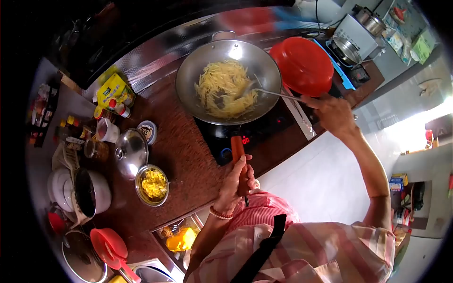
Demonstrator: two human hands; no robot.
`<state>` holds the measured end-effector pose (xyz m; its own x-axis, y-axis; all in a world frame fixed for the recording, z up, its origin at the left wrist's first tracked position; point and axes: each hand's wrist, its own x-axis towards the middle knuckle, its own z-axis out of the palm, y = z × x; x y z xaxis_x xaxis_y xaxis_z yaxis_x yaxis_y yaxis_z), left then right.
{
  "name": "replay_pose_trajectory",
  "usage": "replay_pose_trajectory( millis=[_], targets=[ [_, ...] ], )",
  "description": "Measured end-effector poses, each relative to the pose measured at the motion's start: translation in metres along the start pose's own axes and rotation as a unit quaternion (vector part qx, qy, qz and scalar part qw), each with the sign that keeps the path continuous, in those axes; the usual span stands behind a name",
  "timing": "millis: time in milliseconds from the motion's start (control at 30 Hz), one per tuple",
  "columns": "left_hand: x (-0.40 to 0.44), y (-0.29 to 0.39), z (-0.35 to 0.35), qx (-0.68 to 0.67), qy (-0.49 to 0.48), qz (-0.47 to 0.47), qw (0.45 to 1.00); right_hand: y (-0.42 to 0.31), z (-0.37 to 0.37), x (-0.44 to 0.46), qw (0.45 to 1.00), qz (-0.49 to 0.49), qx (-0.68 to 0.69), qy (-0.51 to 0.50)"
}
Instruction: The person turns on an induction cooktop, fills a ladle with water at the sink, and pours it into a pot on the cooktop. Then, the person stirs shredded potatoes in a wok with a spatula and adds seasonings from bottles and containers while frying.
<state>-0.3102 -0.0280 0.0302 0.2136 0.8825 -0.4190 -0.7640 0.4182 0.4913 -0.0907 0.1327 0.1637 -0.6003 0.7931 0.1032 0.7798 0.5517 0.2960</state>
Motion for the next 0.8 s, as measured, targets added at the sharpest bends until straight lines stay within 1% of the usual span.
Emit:
replay_pose_trajectory(
  millis=[133,233,267,367,467,567,600,700,733,800],
  targets=[
    [0.001,-0.001,-0.002,0.004,0.002,0.003,1.0,0.008,-0.036,-0.015,0.998,0.011,0.038,-0.042],
    [0.001,-0.001,-0.001,0.0,0.003,0.006,1.0,-0.002,-0.021,-0.015,0.997,-0.004,0.037,-0.069],
    [0.0,-0.002,0.0,-0.001,0.003,0.007,1.0,-0.007,-0.009,-0.01,0.997,-0.02,0.066,-0.016],
    [0.002,-0.002,-0.003,0.019,0.002,0.01,1.0,-0.02,0.031,0.025,0.995,0.036,0.093,-0.006],
    [-0.001,0.0,0.0,0.037,0.019,0.014,0.999,-0.026,0.057,0.057,0.983,0.083,0.162,0.027],
    [-0.001,0.0,-0.001,0.036,0.02,0.008,0.999,-0.034,0.086,0.08,0.973,0.089,0.197,0.08],
    [-0.001,0.0,-0.001,0.031,0.018,0.005,0.999,-0.039,0.086,0.084,0.979,0.075,0.182,0.042],
    [-0.003,0.001,0.002,0.009,0.02,0.002,1.0,-0.045,0.08,0.062,0.987,-0.029,0.137,0.08],
    [-0.003,0.001,0.003,-0.003,0.025,0.005,1.0,-0.041,0.079,0.051,0.983,-0.065,0.09,0.148],
    [-0.003,-0.001,0.004,-0.005,0.026,0.006,1.0,-0.022,0.057,0.035,0.997,-0.031,0.064,0.034]
  ],
)
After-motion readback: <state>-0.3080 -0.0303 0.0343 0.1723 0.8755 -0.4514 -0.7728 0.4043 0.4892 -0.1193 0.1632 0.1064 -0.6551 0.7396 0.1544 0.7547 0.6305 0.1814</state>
